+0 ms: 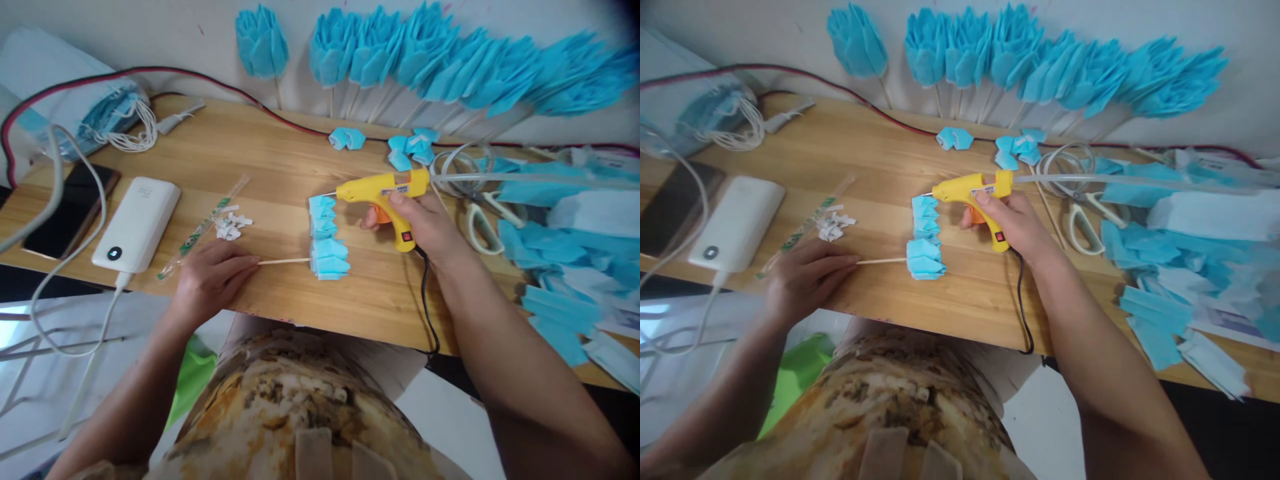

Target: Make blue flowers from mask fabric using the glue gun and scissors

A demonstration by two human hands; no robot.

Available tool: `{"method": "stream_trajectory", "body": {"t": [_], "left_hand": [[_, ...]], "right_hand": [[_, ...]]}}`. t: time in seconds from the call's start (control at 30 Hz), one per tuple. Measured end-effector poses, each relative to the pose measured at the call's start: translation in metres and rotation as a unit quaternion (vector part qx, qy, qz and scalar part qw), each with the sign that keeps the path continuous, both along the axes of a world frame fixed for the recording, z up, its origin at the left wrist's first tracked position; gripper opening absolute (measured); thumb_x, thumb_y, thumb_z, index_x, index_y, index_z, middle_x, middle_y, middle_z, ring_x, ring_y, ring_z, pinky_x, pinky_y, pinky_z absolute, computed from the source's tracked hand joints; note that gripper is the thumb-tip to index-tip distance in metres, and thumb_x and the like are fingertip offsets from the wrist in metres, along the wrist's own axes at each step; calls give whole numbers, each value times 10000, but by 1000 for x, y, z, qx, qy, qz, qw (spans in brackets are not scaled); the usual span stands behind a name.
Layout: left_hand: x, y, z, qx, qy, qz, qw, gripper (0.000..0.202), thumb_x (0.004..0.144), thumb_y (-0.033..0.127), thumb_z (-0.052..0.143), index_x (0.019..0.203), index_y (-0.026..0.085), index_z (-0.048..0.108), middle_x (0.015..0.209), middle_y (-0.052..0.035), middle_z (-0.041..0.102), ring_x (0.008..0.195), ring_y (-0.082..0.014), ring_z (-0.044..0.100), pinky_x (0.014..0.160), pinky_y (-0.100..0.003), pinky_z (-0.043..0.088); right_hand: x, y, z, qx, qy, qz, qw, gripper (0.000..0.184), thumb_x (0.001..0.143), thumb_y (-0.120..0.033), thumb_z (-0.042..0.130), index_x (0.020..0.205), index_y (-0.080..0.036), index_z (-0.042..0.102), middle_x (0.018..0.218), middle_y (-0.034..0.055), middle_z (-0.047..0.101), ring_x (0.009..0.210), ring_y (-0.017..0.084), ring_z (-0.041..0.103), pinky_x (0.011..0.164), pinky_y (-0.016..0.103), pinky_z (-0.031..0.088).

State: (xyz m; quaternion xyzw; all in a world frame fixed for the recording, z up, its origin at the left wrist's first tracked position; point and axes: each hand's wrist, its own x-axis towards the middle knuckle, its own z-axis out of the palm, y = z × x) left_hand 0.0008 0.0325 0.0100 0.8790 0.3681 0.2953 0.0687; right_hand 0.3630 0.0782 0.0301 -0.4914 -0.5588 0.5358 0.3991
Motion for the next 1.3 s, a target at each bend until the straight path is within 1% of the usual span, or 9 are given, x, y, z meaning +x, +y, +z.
{"method": "stream_trajectory", "body": {"t": [0.1, 0.23, 0.37, 0.43, 0.67, 0.8, 0.93, 1.1, 1.3], "left_hand": [[0, 0, 0, 2, 3, 0, 1000, 108, 980, 209, 642, 975, 210, 750, 851, -48, 718, 739, -171, 641, 648, -308, 482], [-1, 1, -1, 4, -3, -12, 1000, 106, 970, 193, 649, 979, 207, 754, 864, -49, 726, 740, -165, 645, 647, -303, 485], [0, 2, 0, 6, 1, -16, 1000, 102, 966, 180, 653, 986, 199, 751, 877, -52, 724, 741, -162, 646, 650, -294, 486], [0, 2, 0, 13, 1, -17, 1000, 94, 965, 176, 655, 978, 193, 746, 871, -52, 722, 739, -163, 643, 651, -294, 483], [-2, 2, -2, 10, 3, -15, 1000, 108, 977, 191, 639, 988, 200, 746, 895, -55, 734, 777, -168, 655, 682, -294, 495], [-1, 1, -2, 11, -6, -17, 1000, 108, 969, 169, 642, 972, 183, 749, 885, -63, 730, 778, -171, 651, 688, -296, 491], [0, 1, -2, 12, -12, -19, 1000, 90, 949, 145, 664, 967, 165, 750, 882, -67, 731, 770, -173, 646, 689, -299, 482], [0, 1, -2, 16, -14, -19, 1000, 84, 936, 133, 681, 968, 155, 755, 885, -74, 733, 770, -173, 646, 683, -296, 476], [0, 1, -1, 14, -12, -21, 1000, 84, 943, 138, 674, 970, 159, 751, 888, -70, 737, 763, -174, 645, 672, -295, 477]], "right_hand": [[-6, -1, 2, 17, -17, -7, 1000, 493, 849, -716, 679, 738, -235, 676, 731, 39, 698, 712, 184, 678, 694, 326, 554], [-8, -3, 3, 33, -55, -17, 998, 514, 857, -745, 643, 743, -244, 658, 729, 41, 674, 732, 191, 662, 663, 325, 540], [-9, -5, 2, 27, -70, -7, 997, 530, 865, -752, 625, 727, -241, 654, 713, 44, 660, 695, 184, 627, 565, 306, 484], [-9, -6, 1, 31, -74, -3, 997, 536, 870, -750, 621, 717, -238, 652, 701, 42, 654, 669, 175, 607, 541, 303, 457], [-12, -5, 0, 40, -74, 6, 996, 540, 886, -732, 619, 685, -231, 642, 679, 32, 633, 628, 150, 557, 541, 300, 420], [-13, -5, -1, 33, -79, 4, 996, 550, 876, -732, 632, 672, -221, 630, 668, 24, 615, 589, 133, 523, 516, 293, 391], [-14, -5, -2, 40, -83, 6, 996, 578, 876, -737, 627, 647, -206, 622, 647, 27, 613, 594, 129, 525, 519, 280, 382], [-17, -4, 1, 52, -88, 11, 995, 566, 915, -667, 620, 625, -181, 603, 622, 23, 597, 578, 105, 512, 534, 273, 367], [-19, -5, 4, 64, -88, 23, 994, 539, 941, -619, 607, 612, -193, 588, 613, 12, 582, 561, 101, 496, 537, 287, 355]]}}
